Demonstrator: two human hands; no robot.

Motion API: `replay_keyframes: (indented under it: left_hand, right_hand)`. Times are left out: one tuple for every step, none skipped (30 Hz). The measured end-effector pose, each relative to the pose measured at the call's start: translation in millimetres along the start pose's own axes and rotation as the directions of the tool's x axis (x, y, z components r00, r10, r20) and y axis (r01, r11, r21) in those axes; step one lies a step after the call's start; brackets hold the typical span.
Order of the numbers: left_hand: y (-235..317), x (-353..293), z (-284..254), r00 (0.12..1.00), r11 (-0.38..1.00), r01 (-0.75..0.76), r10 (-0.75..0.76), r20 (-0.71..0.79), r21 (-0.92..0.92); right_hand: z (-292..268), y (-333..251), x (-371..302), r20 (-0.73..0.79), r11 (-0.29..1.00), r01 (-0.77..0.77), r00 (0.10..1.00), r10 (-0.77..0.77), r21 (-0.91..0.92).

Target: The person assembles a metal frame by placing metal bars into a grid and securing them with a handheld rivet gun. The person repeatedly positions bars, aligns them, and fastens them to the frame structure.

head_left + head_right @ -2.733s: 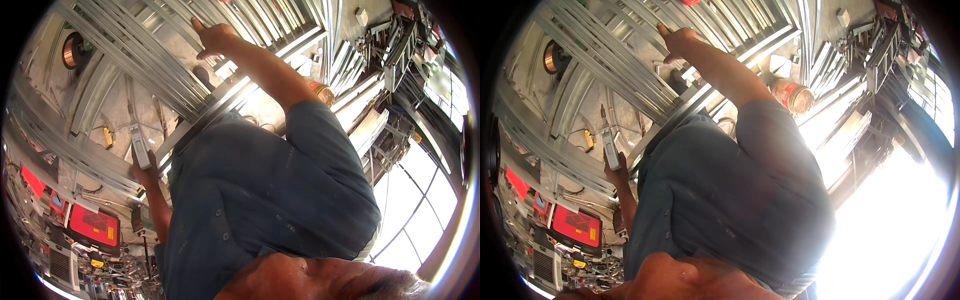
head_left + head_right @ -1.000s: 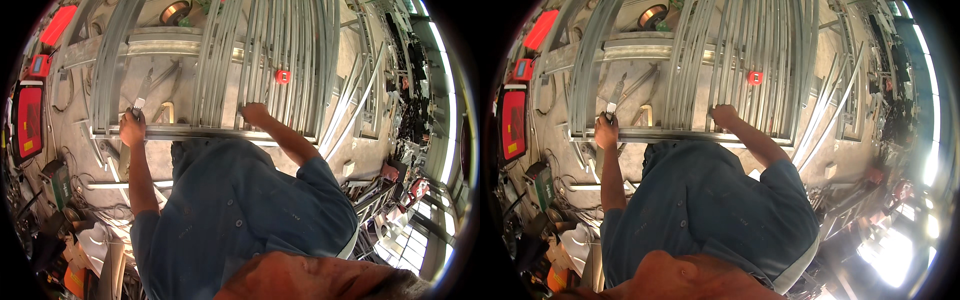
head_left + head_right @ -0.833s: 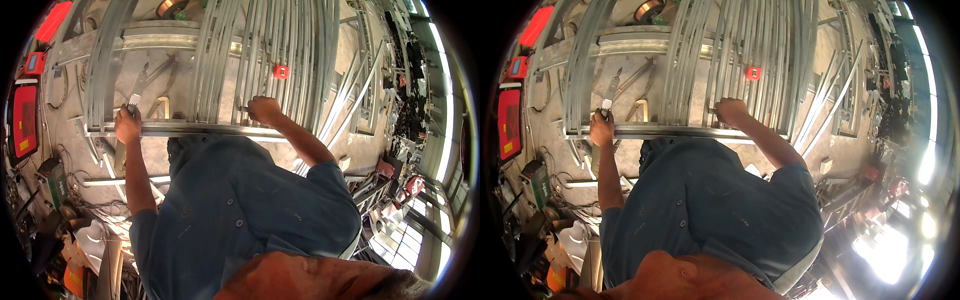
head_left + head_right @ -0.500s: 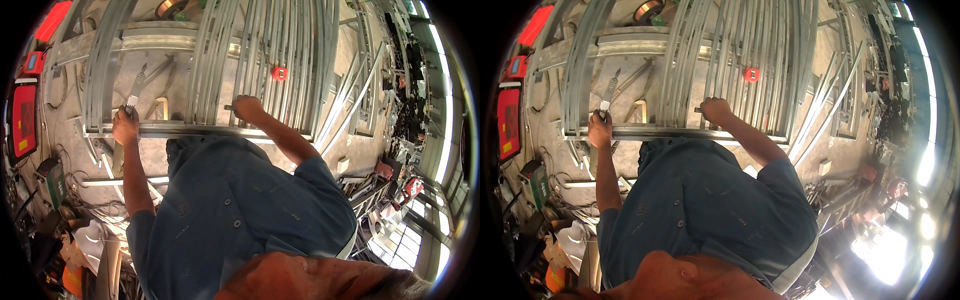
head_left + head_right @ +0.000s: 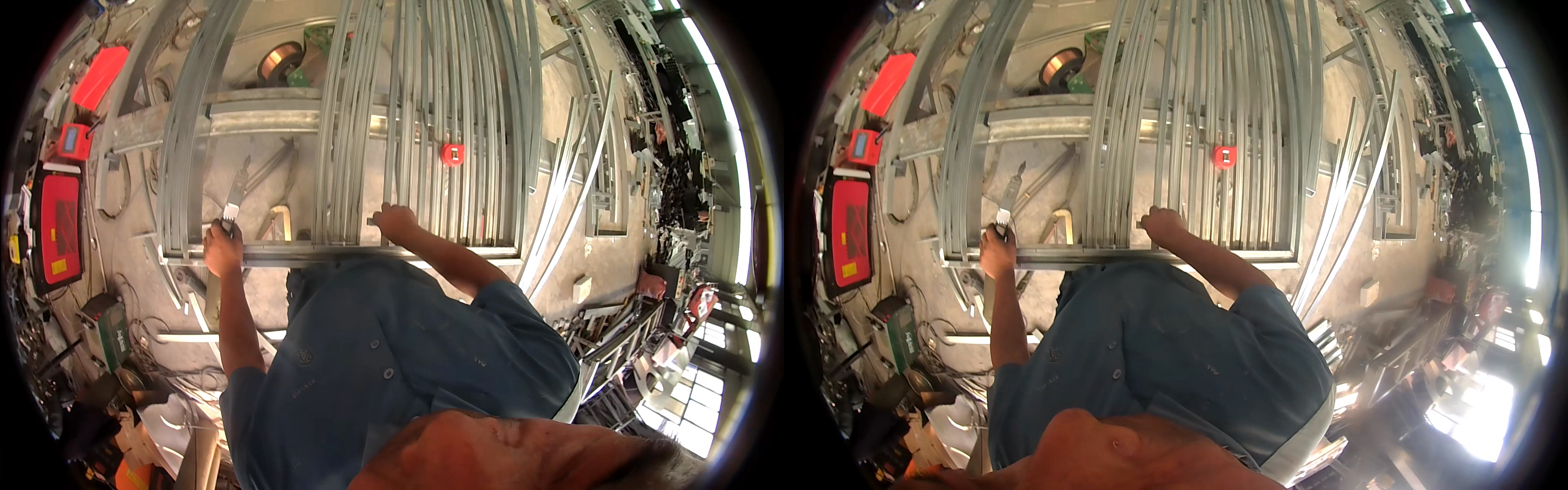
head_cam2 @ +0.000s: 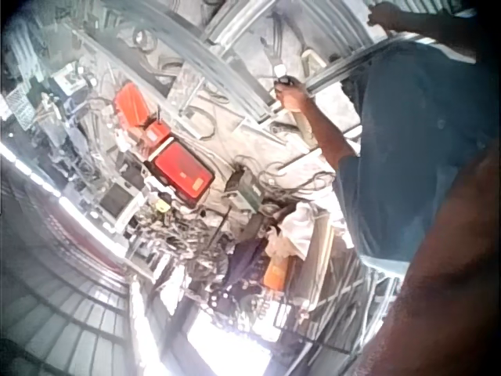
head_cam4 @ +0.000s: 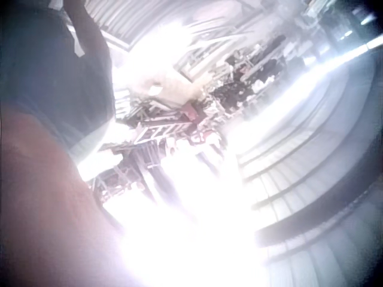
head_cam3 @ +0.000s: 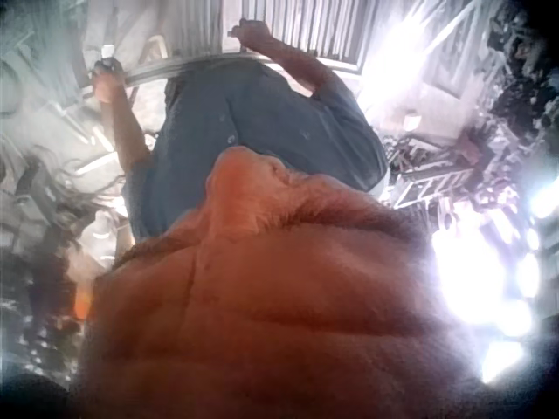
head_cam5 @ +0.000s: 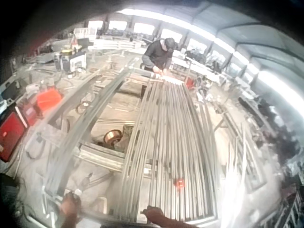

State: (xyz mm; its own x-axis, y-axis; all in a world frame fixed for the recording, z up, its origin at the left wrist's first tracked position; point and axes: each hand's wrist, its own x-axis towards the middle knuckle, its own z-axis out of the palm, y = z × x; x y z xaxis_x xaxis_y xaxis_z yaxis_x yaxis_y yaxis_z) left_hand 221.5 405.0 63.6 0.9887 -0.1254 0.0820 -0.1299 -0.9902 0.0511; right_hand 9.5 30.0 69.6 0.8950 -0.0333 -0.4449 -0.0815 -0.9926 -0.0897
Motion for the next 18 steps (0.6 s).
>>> replay_keyframes:
  left_hand:
    - [0, -1, -1, 1.000, 1.000, 0.003, -0.003, 0.012, 0.000]
    - [-1, 0, 0, 1.000, 1.000, -0.006, 0.006, -0.003, -0.022]
    - [-3, -1, 1, 1.000, 0.999, -0.020, 0.020, -0.013, -0.040]
    - [-5, 0, 1, 0.999, 0.998, -0.040, 0.039, -0.013, -0.054]
    - [-8, 1, 2, 0.999, 0.995, -0.050, 0.050, 0.002, -0.082]
    - [-7, 1, 0, 0.998, 0.992, -0.067, 0.068, 0.001, -0.103]
    - [-6, 3, -1, 0.996, 0.989, -0.085, 0.086, 0.001, -0.124]
    - [-10, 2, -1, 0.995, 0.984, -0.095, 0.098, 0.011, -0.149]
    - [-10, 2, -3, 0.996, 0.983, -0.080, 0.085, 0.025, -0.168]
    - [-12, 0, -6, 0.995, 0.980, -0.093, 0.100, 0.029, -0.176]
    - [-20, -5, -5, 0.994, 0.979, -0.092, 0.100, 0.037, -0.180]
    - [-23, -8, -7, 0.994, 0.979, -0.076, 0.088, 0.058, -0.187]
    - [-26, -12, -8, 0.994, 0.981, -0.078, 0.090, 0.061, -0.175]
    - [-31, -19, -8, 0.994, 0.984, -0.070, 0.082, 0.066, -0.162]
    - [-35, -21, -11, 0.994, 0.986, -0.076, 0.087, 0.066, -0.150]
    - [-38, -23, -11, 0.994, 0.986, -0.059, 0.073, 0.081, -0.157]
    - [-44, -25, -9, 0.996, 0.987, -0.068, 0.077, 0.054, -0.145]
    - [-49, -27, -7, 0.996, 0.988, -0.075, 0.080, 0.030, -0.136]
  right_hand:
    - [-3, -1, -2, 0.012, 1.000, -0.012, 1.000, 0.012, 0.015]
    - [0, 1, 0, 0.017, 1.000, -0.023, 1.000, 0.023, 0.017]
    - [1, 3, -1, 0.000, 1.000, -0.014, 1.000, 0.014, 0.022]
    - [2, 4, -1, 0.000, 0.999, -0.024, 1.000, 0.024, 0.032]
    - [4, 5, 0, 0.003, 0.998, -0.034, 0.999, 0.033, 0.044]
    - [6, 6, 0, 0.000, 0.998, -0.042, 0.999, 0.042, 0.047]
    - [7, 8, 1, -0.003, 0.997, -0.051, 0.999, 0.052, 0.050]
    - [11, 7, 2, 0.000, 0.997, -0.051, 0.999, 0.051, 0.056]
    - [11, 7, 2, -0.001, 0.996, -0.058, 0.998, 0.059, 0.061]
    - [11, 8, 2, -0.003, 0.996, -0.066, 0.998, 0.066, 0.065]
    - [13, 6, 5, 0.000, 0.996, -0.059, 0.998, 0.059, 0.067]
    - [11, 6, 3, 0.002, 0.996, -0.061, 0.998, 0.061, 0.072]
    - [10, 5, 2, 0.003, 0.995, -0.061, 0.998, 0.061, 0.076]
    - [9, 3, 4, 0.009, 0.996, -0.052, 0.999, 0.052, 0.077]
    - [6, 3, 1, 0.002, 0.995, -0.063, 0.998, 0.063, 0.080]
    - [3, 3, -1, -0.003, 0.994, -0.071, 0.997, 0.072, 0.082]
    - [-1, 2, -3, -0.010, 0.993, -0.077, 0.997, 0.078, 0.085]
    - [0, 3, -4, -0.029, 0.994, -0.068, 0.997, 0.071, 0.086]
